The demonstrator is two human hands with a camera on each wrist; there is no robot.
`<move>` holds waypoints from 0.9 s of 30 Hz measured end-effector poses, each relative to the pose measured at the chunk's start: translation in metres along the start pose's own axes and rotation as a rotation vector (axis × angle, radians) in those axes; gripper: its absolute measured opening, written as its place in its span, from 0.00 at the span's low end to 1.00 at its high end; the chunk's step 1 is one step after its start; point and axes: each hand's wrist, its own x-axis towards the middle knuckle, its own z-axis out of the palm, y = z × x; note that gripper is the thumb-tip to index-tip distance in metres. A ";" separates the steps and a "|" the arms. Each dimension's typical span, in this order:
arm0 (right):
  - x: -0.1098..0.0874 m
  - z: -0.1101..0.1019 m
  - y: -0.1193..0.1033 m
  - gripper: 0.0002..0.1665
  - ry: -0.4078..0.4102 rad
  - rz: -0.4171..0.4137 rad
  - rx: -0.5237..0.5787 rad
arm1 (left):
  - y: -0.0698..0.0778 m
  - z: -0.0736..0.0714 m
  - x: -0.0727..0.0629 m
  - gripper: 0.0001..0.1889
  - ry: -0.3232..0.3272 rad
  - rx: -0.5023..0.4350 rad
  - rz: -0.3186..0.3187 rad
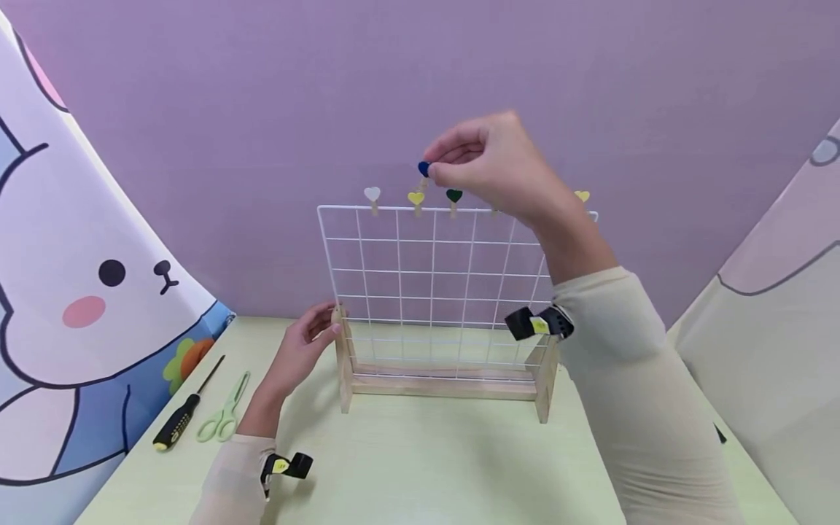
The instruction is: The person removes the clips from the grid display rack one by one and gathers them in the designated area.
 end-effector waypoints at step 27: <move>-0.101 -0.024 0.099 0.12 0.067 0.102 -0.120 | 0.002 -0.011 -0.002 0.26 0.013 -0.022 -0.011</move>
